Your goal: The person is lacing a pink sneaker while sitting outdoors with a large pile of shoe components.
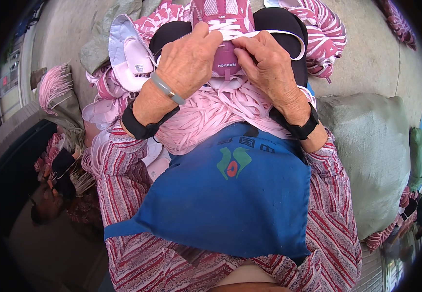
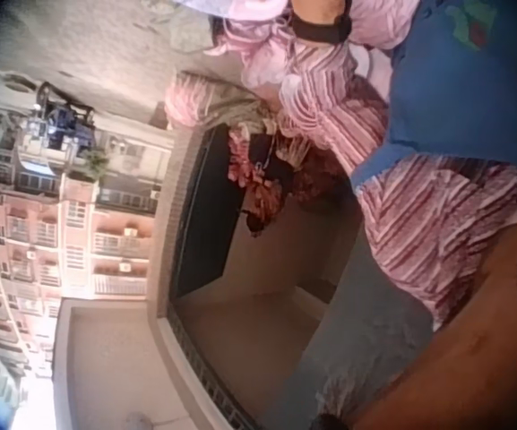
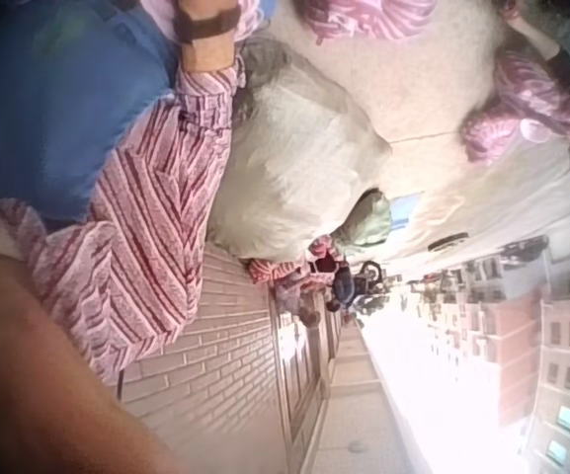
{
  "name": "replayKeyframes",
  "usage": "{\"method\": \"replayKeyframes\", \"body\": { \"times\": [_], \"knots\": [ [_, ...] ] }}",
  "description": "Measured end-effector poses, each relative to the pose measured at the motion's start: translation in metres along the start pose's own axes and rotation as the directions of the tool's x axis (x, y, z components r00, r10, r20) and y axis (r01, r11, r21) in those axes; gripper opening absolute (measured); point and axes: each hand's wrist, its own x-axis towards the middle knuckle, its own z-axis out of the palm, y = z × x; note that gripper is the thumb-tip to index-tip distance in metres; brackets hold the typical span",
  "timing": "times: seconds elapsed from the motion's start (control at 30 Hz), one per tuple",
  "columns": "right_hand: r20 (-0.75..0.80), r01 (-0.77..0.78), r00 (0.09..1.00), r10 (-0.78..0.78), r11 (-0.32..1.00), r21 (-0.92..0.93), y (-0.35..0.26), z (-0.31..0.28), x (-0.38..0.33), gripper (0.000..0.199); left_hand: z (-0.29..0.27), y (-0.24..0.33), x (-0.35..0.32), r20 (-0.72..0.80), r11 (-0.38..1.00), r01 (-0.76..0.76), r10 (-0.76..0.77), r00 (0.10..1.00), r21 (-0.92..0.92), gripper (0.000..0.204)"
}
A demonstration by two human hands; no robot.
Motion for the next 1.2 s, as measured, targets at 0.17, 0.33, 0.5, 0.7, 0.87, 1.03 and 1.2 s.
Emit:
{"method": "replayKeyframes", "body": {
  "times": [0.17, 0.33, 0.5, 0.7, 0.87, 1.03, 1.2],
  "knots": [
    [-0.004, 0.008, 1.000, -0.008, 1.000, 0.000, 0.001, 0.001, -0.001, 0.018, -0.010, 0.001, 0.011, 0.114, 0.977, -0.149, 0.133, 0.985, 0.150, 0.016],
    [0.010, -0.018, 1.000, 0.017, 0.999, 0.028, 0.004, 0.002, -0.002, 0.017, -0.013, 0.003, 0.022, 0.247, 0.945, -0.244, 0.188, 0.950, 0.220, 0.019],
    [-0.015, -0.008, 1.000, 0.008, 0.998, 0.054, 0.007, 0.001, -0.002, 0.016, -0.010, -0.004, 0.024, 0.221, 0.969, -0.223, 0.196, 0.955, 0.104, 0.018],
    [-0.008, -0.012, 1.000, 0.012, 0.997, 0.081, 0.006, 0.001, -0.001, 0.016, -0.007, -0.010, 0.016, 0.176, 0.995, -0.088, 0.095, 0.980, -0.048, 0.013],
    [-0.003, 0.011, 1.000, -0.011, 0.997, 0.072, 0.004, 0.000, -0.001, 0.017, -0.010, -0.002, 0.019, 0.224, 0.968, -0.203, 0.168, 0.960, 0.146, 0.017],
    [0.041, -0.041, 0.998, 0.038, 0.997, 0.063, 0.003, -0.001, -0.001, 0.017, -0.011, -0.004, 0.025, 0.262, 0.948, -0.283, 0.239, 0.935, 0.147, 0.017],
    [-0.003, 0.005, 1.000, -0.005, 0.995, 0.099, 0.005, -0.002, 0.000, 0.017, -0.001, -0.011, 0.016, 0.059, 0.977, -0.186, 0.193, 0.979, -0.106, 0.008]
  ]
}}
